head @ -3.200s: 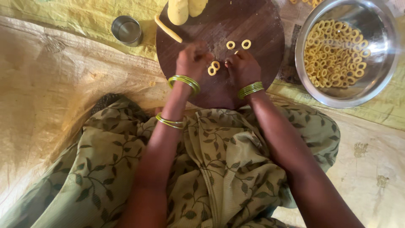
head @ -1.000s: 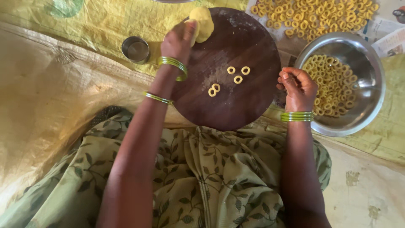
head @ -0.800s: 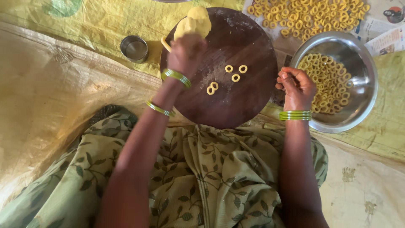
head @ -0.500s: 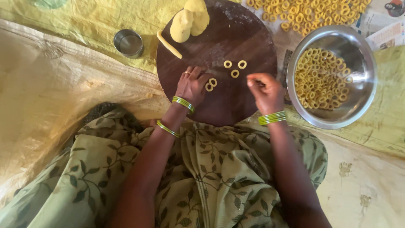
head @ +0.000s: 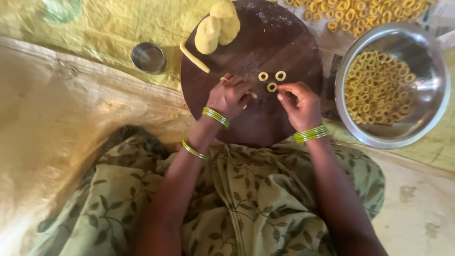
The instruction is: The person rolls a piece of dough into a thin rope on a wooden board, then shapes it into small rings and places them into a metal bowl. The person repeats this process with additional dough pieces.
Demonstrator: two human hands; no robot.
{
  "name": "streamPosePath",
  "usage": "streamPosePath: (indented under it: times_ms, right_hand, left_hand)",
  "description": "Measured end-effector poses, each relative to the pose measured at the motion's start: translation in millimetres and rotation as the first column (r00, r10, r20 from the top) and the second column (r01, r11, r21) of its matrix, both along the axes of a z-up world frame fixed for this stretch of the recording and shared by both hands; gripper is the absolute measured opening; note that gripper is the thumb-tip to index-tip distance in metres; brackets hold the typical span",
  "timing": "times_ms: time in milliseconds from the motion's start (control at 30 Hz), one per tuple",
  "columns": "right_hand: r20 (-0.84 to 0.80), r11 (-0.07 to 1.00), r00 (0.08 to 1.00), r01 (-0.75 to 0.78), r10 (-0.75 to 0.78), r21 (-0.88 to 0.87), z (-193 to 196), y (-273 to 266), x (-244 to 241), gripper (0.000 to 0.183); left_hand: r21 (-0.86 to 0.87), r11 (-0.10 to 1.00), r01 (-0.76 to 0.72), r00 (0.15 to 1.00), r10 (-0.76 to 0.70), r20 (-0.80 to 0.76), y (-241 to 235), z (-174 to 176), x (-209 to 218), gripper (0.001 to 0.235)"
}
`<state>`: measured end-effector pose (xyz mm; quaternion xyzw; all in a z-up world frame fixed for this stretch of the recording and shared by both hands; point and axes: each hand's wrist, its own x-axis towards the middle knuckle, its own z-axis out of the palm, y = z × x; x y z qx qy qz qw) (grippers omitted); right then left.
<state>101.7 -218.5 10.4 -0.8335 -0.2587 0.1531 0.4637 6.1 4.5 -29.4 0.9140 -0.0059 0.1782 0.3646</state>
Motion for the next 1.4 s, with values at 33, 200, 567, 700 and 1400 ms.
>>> streamPosePath:
  times_ms: [33,200,567,700,1400]
  right_hand:
    - [-0.092,0.999,0.996,0.025,-0.022,0.028,-3.4,-3.0,3.1,0.017]
    - [-0.532,0.938,0.847,0.183,0.001,0.294,-24.2,-2.6,6.8,0.024]
    - [-0.222,0.999,0.975,0.018,-0.010,0.034,-31.0,13.7,7.4,0.013]
    - [-0.108,0.999,0.993,0.048,-0.045,0.021,-45.7,14.7,32.1,0.017]
    - [0.069,0.959,0.994,0.100,-0.085,-0.265,-34.5,-13.7,96.6,0.016]
  left_hand:
    - [-0.150,0.989,-0.018,0.999,0.013,-0.034,-4.6,1.6,3.5,0.014]
    - [-0.829,0.476,-0.293,0.953,0.078,-0.292,-34.7,5.1,11.2,0.019]
    - [-0.648,0.665,-0.372,0.915,0.143,-0.379,-44.2,21.0,11.2,0.029]
    - [-0.386,0.823,-0.416,0.872,0.241,-0.425,-38.8,17.0,8.5,0.032]
    - [0.212,0.958,-0.194,0.948,0.239,-0.212,-11.9,-28.0,-23.9,0.044]
